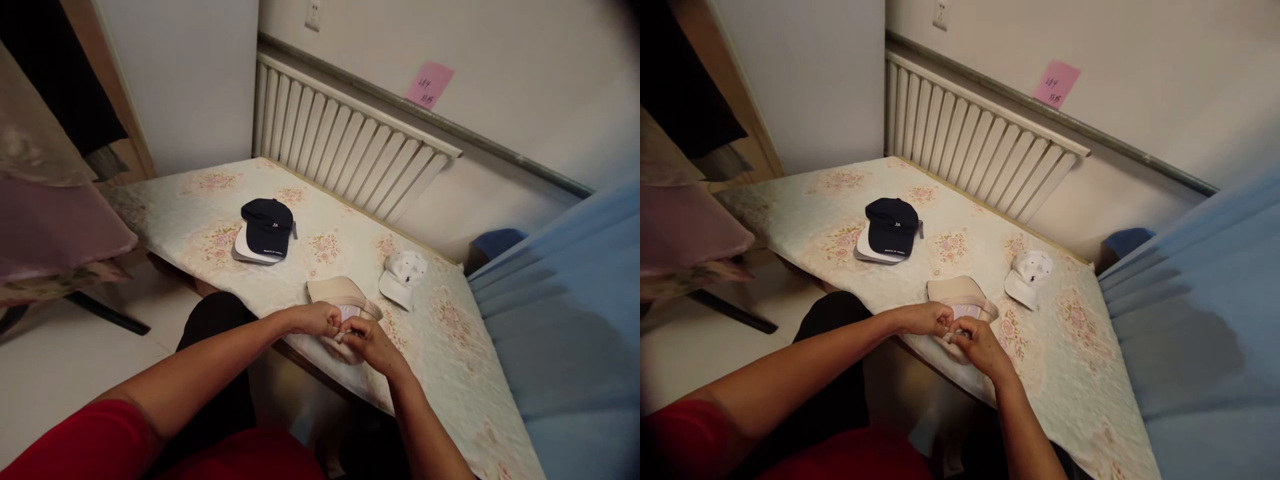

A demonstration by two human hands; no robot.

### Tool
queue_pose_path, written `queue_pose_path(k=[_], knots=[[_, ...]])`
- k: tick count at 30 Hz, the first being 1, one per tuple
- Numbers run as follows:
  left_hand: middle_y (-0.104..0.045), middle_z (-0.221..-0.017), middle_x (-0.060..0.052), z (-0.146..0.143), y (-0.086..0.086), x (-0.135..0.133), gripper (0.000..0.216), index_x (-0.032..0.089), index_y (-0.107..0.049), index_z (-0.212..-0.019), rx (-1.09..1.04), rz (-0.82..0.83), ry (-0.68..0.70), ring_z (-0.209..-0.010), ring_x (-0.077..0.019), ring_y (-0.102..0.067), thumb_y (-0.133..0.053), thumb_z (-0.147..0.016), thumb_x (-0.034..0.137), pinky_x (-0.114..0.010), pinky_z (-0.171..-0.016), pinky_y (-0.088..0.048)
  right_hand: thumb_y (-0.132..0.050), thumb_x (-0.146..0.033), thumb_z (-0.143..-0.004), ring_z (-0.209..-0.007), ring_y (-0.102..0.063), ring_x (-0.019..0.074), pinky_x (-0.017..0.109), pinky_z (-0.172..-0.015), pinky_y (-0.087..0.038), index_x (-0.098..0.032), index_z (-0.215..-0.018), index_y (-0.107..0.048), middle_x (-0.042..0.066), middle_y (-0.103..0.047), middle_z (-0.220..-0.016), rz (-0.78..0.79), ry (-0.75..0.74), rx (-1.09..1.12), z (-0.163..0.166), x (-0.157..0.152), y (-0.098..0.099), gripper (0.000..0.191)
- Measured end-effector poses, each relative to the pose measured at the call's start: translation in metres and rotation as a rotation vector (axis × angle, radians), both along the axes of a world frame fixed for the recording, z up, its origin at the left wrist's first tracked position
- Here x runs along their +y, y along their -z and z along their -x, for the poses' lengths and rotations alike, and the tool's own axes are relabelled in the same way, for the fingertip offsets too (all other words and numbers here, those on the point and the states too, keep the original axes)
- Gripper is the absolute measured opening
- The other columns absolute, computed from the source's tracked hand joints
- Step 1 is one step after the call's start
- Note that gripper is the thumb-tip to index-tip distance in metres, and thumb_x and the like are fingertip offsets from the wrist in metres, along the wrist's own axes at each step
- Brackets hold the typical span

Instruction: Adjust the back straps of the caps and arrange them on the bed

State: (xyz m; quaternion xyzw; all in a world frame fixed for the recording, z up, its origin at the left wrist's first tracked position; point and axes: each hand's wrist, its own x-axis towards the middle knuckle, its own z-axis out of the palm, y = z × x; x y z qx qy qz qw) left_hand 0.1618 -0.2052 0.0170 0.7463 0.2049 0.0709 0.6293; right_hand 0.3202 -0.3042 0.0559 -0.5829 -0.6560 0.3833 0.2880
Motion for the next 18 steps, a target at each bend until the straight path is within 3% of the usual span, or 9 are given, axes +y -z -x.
queue_pose_path(k=[7, 14, 18], knots=[[-0.041, -0.059, 0.008, -0.005, 0.001, 0.009, 0.013, 0.019, -0.049, -0.068, 0.001, 0.110, 0.145, -0.053, -0.0071, -0.033, -0.057, -0.059, 0.015, -0.021, -0.049, -0.022, -0.062, -0.033, -0.076, -0.074, -0.054, 0.0155, 0.027, -0.070, -0.040, -0.021, -0.074, -0.063, -0.001, -0.062, -0.075, 0.070, -0.003, 0.159, -0.006, 0.001, 0.003, 0.012], [-0.038, -0.053, 0.008, -0.011, 0.009, 0.006, 0.017, 0.019, -0.047, -0.065, 0.006, 0.258, 0.114, -0.047, -0.0069, -0.029, -0.058, -0.055, 0.013, -0.022, -0.046, -0.017, -0.061, -0.030, -0.075, -0.077, -0.053, 0.0167, 0.029, -0.074, -0.040, -0.021, -0.072, -0.063, 0.000, -0.059, -0.075, 0.004, -0.010, 0.099, -0.007, 0.000, 0.002, 0.009], [-0.042, -0.055, 0.008, -0.009, 0.011, 0.003, 0.022, 0.019, -0.047, -0.067, -0.019, 0.405, 0.058, -0.048, -0.0067, -0.035, -0.061, -0.052, 0.014, -0.021, -0.046, -0.022, -0.060, -0.029, -0.075, -0.074, -0.052, 0.0164, 0.029, -0.072, -0.039, -0.021, -0.071, -0.062, 0.000, -0.058, -0.073, -0.017, 0.005, 0.075, -0.006, 0.000, 0.001, 0.010]])
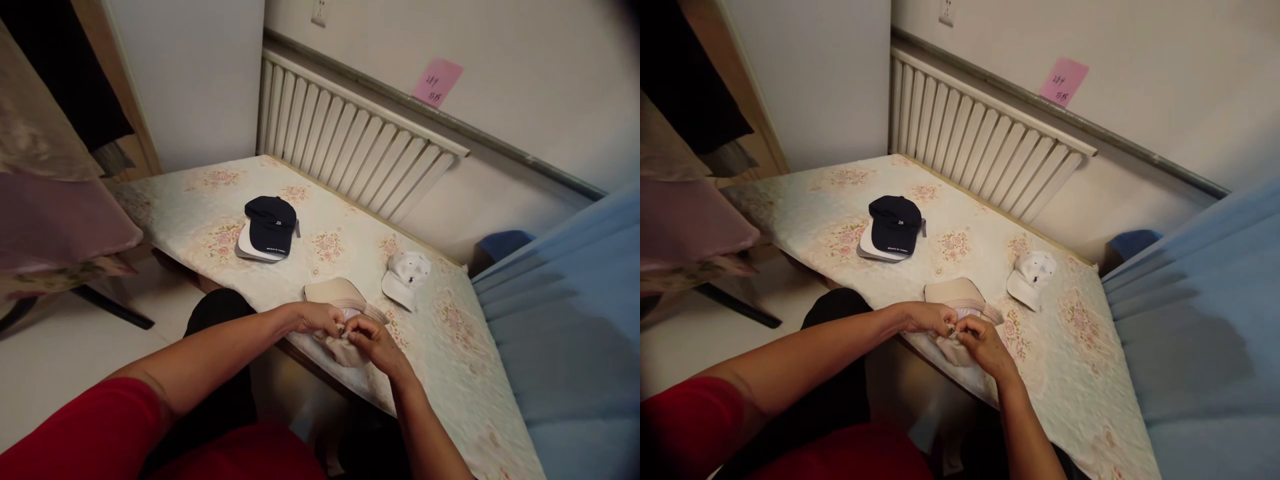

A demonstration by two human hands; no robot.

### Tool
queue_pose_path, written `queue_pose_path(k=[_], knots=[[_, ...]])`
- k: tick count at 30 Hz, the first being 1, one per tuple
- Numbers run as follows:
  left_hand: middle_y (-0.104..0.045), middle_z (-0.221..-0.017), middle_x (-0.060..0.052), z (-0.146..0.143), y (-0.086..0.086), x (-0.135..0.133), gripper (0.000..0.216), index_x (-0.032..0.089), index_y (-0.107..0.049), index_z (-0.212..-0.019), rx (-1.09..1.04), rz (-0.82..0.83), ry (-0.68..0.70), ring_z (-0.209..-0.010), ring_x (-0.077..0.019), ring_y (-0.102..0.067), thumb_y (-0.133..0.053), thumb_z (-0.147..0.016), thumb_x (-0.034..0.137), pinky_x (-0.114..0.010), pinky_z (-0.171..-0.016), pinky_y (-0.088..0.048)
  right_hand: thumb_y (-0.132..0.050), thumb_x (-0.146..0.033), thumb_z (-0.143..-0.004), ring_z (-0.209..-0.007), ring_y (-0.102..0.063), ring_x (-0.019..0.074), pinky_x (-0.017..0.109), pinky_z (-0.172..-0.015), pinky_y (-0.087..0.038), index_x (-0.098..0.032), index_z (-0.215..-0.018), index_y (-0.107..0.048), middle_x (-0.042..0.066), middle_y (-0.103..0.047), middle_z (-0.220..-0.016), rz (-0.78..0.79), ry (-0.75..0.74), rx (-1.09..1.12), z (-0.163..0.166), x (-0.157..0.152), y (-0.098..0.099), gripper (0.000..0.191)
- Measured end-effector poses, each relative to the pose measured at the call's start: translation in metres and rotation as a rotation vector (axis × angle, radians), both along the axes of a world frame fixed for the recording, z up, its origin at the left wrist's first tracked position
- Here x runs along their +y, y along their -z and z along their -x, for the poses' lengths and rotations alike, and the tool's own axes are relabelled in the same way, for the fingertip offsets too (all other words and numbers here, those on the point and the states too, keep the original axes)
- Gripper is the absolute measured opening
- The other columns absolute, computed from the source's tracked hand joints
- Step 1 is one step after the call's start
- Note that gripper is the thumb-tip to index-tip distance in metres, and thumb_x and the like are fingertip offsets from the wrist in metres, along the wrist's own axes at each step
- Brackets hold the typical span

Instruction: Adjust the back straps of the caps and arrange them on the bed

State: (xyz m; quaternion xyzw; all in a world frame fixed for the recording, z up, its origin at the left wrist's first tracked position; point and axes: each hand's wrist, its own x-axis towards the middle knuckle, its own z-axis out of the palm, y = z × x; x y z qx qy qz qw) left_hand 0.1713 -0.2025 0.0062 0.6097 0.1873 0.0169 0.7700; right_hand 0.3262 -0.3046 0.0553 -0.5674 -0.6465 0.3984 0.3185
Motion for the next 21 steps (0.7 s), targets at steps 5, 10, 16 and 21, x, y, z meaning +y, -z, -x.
queue_pose_path(k=[5, 10, 16, 21], knots=[[-0.051, -0.059, 0.006, 0.003, 0.004, -0.002, 0.029, 0.017, -0.051, -0.068, -0.014, 0.165, -0.062, -0.055, -0.0078, -0.045, -0.070, -0.047, 0.017, -0.020, -0.051, -0.031, -0.057, -0.031, -0.076, -0.069, -0.048, 0.0141, 0.026, -0.067, -0.037, -0.021, -0.072, -0.060, -0.002, -0.054, -0.070, 0.033, 0.011, -0.004, 0.000, -0.002, 0.004, 0.012], [-0.055, -0.058, 0.005, 0.006, 0.009, -0.001, 0.027, 0.015, -0.055, -0.067, -0.033, 0.271, -0.095, -0.055, -0.0082, -0.049, -0.073, -0.047, 0.018, -0.021, -0.053, -0.034, -0.054, -0.034, -0.080, -0.064, -0.044, 0.0129, 0.026, -0.062, -0.035, -0.021, -0.071, -0.056, -0.003, -0.050, -0.067, 0.028, 0.014, -0.024, 0.001, -0.004, 0.009, 0.016], [-0.057, -0.055, 0.004, 0.007, 0.013, -0.002, 0.026, 0.014, -0.057, -0.066, -0.038, 0.351, -0.146, -0.052, -0.0085, -0.050, -0.074, -0.046, 0.013, -0.021, -0.051, -0.035, -0.053, -0.034, -0.080, -0.065, -0.045, 0.0136, 0.026, -0.061, -0.036, -0.020, -0.067, -0.057, -0.002, -0.051, -0.067, -0.001, 0.015, -0.083, 0.002, -0.004, 0.011, 0.019], [-0.059, -0.057, 0.003, 0.005, 0.017, -0.005, 0.029, 0.014, -0.057, -0.068, -0.057, 0.418, -0.229, -0.051, -0.0101, -0.053, -0.073, -0.044, 0.013, -0.023, -0.051, -0.038, -0.054, -0.029, -0.078, -0.063, -0.047, 0.0131, 0.025, -0.059, -0.036, -0.020, -0.062, -0.056, -0.002, -0.052, -0.065, -0.023, 0.073, -0.127, 0.006, -0.004, 0.013, 0.019]])
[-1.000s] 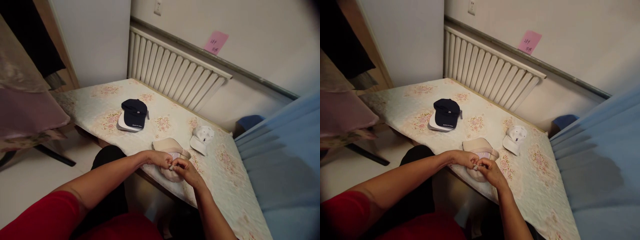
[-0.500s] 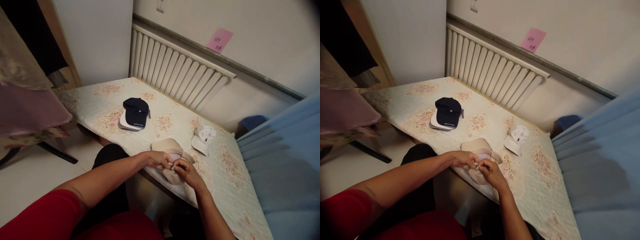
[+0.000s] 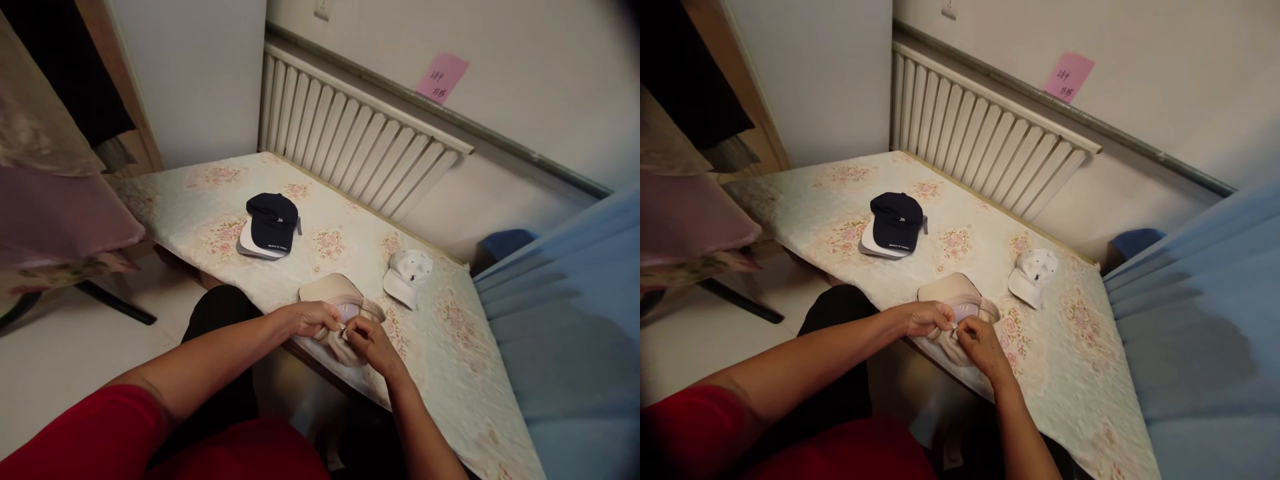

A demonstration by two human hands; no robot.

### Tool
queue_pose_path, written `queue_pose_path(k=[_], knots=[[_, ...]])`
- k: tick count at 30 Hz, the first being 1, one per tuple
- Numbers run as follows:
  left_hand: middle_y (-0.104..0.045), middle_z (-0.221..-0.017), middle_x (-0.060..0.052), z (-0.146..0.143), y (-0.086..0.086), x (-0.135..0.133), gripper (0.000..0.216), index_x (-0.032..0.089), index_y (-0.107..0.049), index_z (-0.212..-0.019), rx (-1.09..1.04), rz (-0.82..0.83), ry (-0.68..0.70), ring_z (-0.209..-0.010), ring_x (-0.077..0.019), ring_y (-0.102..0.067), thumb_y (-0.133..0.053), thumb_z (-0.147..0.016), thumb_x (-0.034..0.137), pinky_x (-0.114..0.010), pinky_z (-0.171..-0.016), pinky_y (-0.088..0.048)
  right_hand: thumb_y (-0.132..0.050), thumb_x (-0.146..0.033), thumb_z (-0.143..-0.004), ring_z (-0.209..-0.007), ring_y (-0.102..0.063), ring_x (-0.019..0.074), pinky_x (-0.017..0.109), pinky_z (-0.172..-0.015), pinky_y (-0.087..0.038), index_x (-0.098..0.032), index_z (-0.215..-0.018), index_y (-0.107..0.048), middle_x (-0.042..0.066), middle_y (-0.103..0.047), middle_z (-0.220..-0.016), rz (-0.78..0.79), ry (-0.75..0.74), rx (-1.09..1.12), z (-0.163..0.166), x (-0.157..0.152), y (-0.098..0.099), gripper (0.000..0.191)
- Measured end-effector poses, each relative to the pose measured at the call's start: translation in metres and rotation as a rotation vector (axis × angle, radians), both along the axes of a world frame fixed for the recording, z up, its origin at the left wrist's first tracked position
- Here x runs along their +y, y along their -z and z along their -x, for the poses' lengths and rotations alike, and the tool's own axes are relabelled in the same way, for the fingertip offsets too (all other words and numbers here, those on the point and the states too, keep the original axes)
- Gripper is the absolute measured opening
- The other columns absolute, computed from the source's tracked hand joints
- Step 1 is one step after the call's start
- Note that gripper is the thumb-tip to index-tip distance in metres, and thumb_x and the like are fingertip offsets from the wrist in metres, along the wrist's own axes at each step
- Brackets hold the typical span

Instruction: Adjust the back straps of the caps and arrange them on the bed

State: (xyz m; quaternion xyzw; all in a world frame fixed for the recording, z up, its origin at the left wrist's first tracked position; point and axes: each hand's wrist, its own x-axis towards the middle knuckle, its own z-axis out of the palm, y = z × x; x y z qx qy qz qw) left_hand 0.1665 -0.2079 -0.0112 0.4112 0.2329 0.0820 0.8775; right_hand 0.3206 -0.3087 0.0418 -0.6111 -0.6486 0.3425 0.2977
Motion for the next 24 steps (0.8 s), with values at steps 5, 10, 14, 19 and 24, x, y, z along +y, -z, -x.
queue_pose_path(k=[5, 10, 14, 19, 24], knots=[[-0.058, -0.054, 0.003, -0.003, 0.002, -0.004, 0.026, 0.015, -0.056, -0.066, -0.001, 0.026, -0.076, -0.048, -0.0097, -0.052, -0.069, -0.044, 0.009, -0.022, -0.047, -0.036, -0.054, -0.026, -0.075, -0.059, -0.048, 0.0132, 0.025, -0.056, -0.037, -0.020, -0.061, -0.055, -0.002, -0.055, -0.061, -0.029, 0.095, -0.042, 0.005, 0.000, 0.003, 0.015], [-0.057, -0.051, 0.004, -0.004, 0.000, -0.008, 0.023, 0.015, -0.055, -0.064, -0.004, 0.026, -0.142, -0.046, -0.0083, -0.050, -0.065, -0.046, 0.007, -0.020, -0.046, -0.035, -0.054, -0.023, -0.071, -0.057, -0.049, 0.0139, 0.026, -0.055, -0.037, -0.021, -0.058, -0.052, -0.001, -0.056, -0.058, -0.070, 0.174, -0.107, 0.009, 0.000, 0.006, 0.013], [-0.055, -0.049, 0.005, -0.003, -0.001, -0.009, 0.022, 0.014, -0.055, -0.063, 0.005, 0.025, -0.156, -0.044, -0.0077, -0.048, -0.064, -0.045, 0.005, -0.019, -0.044, -0.034, -0.054, -0.022, -0.070, -0.055, -0.049, 0.0135, 0.026, -0.055, -0.037, -0.021, -0.057, -0.051, -0.001, -0.056, -0.058, -0.097, 0.204, -0.147, 0.011, 0.000, 0.010, 0.013], [-0.055, -0.049, 0.005, -0.004, -0.003, -0.011, 0.019, 0.014, -0.054, -0.062, 0.023, 0.015, -0.166, -0.044, -0.0066, -0.048, -0.059, -0.048, 0.001, -0.018, -0.044, -0.033, -0.053, -0.021, -0.069, -0.054, -0.048, 0.0134, 0.026, -0.055, -0.036, -0.021, -0.057, -0.050, -0.002, -0.055, -0.056, -0.118, 0.237, -0.197, 0.011, 0.001, 0.013, 0.012], [-0.054, -0.049, 0.005, -0.004, -0.007, -0.012, 0.019, 0.014, -0.054, -0.064, 0.031, 0.012, -0.164, -0.043, -0.0068, -0.047, -0.057, -0.052, 0.001, -0.018, -0.044, -0.032, -0.052, -0.021, -0.068, -0.053, -0.047, 0.0135, 0.026, -0.055, -0.034, -0.021, -0.056, -0.049, -0.002, -0.054, -0.054, -0.145, 0.279, -0.237, 0.014, 0.001, 0.015, 0.013]])
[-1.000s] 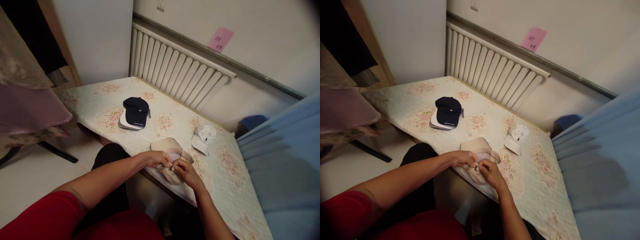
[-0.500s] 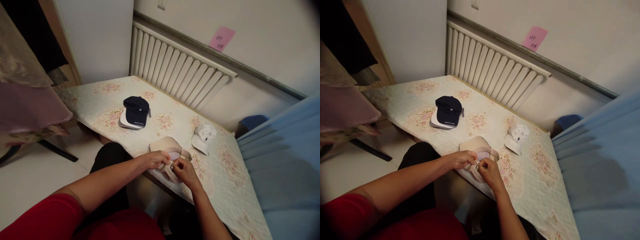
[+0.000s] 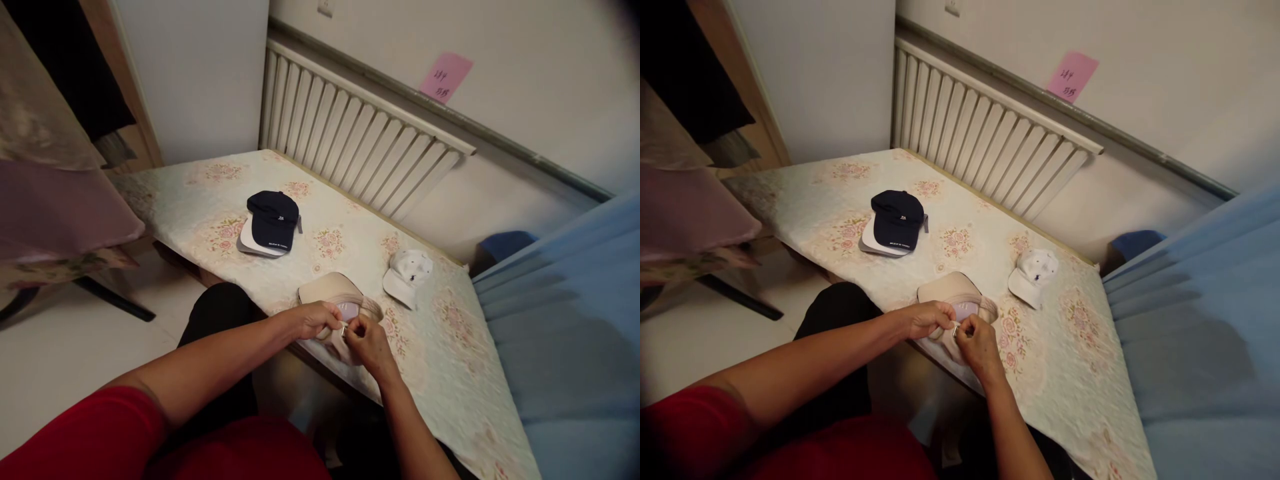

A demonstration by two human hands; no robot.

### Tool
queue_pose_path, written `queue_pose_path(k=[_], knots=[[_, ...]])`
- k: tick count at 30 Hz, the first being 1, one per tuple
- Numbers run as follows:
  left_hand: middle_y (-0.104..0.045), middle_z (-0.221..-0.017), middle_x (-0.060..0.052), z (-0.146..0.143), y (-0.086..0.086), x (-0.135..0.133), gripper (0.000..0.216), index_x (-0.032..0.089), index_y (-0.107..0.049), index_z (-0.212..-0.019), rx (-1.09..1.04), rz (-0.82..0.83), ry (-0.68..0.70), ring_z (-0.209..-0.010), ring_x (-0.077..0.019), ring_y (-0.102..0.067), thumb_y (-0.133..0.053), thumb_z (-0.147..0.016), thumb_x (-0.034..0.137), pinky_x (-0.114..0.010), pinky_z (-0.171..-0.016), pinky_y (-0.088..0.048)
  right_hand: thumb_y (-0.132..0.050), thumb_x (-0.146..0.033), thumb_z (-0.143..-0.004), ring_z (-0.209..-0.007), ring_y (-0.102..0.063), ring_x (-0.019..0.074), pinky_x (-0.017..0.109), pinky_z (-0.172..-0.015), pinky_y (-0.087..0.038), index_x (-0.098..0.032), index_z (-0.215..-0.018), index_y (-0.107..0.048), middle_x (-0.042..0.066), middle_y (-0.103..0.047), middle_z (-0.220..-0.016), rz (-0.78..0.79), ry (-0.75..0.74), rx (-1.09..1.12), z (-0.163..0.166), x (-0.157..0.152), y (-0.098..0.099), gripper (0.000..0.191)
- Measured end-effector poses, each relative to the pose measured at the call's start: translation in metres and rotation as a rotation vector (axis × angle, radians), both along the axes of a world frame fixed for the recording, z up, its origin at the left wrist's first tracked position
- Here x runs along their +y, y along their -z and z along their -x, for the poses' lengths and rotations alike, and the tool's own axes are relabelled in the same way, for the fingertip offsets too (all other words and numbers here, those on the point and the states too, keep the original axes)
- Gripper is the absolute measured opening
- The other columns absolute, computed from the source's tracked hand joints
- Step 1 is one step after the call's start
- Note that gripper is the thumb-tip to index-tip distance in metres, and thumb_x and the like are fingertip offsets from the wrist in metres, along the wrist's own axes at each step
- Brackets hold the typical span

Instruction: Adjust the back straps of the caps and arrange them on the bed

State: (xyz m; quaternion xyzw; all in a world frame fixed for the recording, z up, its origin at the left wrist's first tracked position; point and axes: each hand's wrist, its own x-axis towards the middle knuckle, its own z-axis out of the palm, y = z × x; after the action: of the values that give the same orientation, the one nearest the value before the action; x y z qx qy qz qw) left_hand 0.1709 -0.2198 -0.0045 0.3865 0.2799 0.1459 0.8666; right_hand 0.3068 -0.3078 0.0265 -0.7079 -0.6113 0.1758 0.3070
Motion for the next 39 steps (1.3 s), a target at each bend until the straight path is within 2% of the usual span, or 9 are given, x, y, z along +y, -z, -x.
queue_pose_path(k=[7, 14, 20, 26, 34, 39], knots=[[-0.053, -0.048, 0.006, 0.000, -0.004, -0.002, 0.019, 0.015, -0.053, -0.064, -0.004, 0.000, -0.014, -0.042, -0.0071, -0.046, -0.057, -0.051, 0.001, -0.018, -0.044, -0.032, -0.051, -0.022, -0.071, -0.057, -0.049, 0.0148, 0.027, -0.058, -0.035, -0.021, -0.060, -0.049, -0.001, -0.055, -0.058, -0.047, 0.041, -0.002, 0.005, -0.003, 0.005, 0.012], [-0.051, -0.047, 0.006, 0.002, -0.003, -0.002, 0.018, 0.015, -0.053, -0.063, -0.002, -0.004, -0.031, -0.042, -0.0061, -0.043, -0.058, -0.050, 0.003, -0.017, -0.043, -0.029, -0.053, -0.025, -0.077, -0.063, -0.052, 0.0145, 0.026, -0.063, -0.039, -0.021, -0.069, -0.055, -0.001, -0.058, -0.066, -0.086, -0.058, 0.102, 0.002, -0.006, 0.011, 0.009], [-0.053, -0.049, 0.005, 0.004, 0.004, -0.001, 0.018, 0.014, -0.055, -0.064, -0.002, 0.003, -0.027, -0.044, -0.0072, -0.047, -0.059, -0.050, 0.003, -0.019, -0.045, -0.033, -0.057, -0.024, -0.077, -0.063, -0.054, 0.0138, 0.024, -0.062, -0.041, -0.021, -0.073, -0.059, -0.002, -0.061, -0.068, -0.084, -0.160, 0.163, -0.005, -0.009, 0.016, 0.006], [-0.055, -0.050, 0.004, 0.004, 0.008, -0.002, 0.020, 0.014, -0.055, -0.064, -0.026, 0.017, -0.028, -0.048, -0.0087, -0.051, -0.060, -0.048, 0.004, -0.020, -0.050, -0.037, -0.060, -0.023, -0.077, -0.075, -0.060, 0.0164, 0.026, -0.072, -0.045, -0.021, -0.079, -0.063, 0.002, -0.067, -0.081, -0.101, -0.224, 0.171, -0.010, -0.010, 0.019, 0.004], [-0.056, -0.052, 0.004, 0.005, 0.011, -0.001, 0.022, 0.014, -0.055, -0.065, -0.044, 0.014, -0.030, -0.050, -0.0088, -0.051, -0.063, -0.046, 0.006, -0.020, -0.051, -0.037, -0.059, -0.022, -0.078, -0.074, -0.059, 0.0154, 0.026, -0.072, -0.044, -0.022, -0.074, -0.062, 0.001, -0.066, -0.078, -0.136, -0.198, 0.174, -0.005, -0.009, 0.021, 0.005], [-0.055, -0.052, 0.005, 0.006, 0.014, -0.001, 0.022, 0.015, -0.055, -0.066, -0.038, 0.008, -0.040, -0.048, -0.0079, -0.049, -0.061, -0.047, 0.005, -0.020, -0.050, -0.035, -0.059, -0.025, -0.078, -0.066, -0.057, 0.0142, 0.025, -0.064, -0.044, -0.021, -0.075, -0.061, -0.001, -0.063, -0.071, -0.116, -0.153, 0.186, -0.003, -0.010, 0.022, 0.005]])
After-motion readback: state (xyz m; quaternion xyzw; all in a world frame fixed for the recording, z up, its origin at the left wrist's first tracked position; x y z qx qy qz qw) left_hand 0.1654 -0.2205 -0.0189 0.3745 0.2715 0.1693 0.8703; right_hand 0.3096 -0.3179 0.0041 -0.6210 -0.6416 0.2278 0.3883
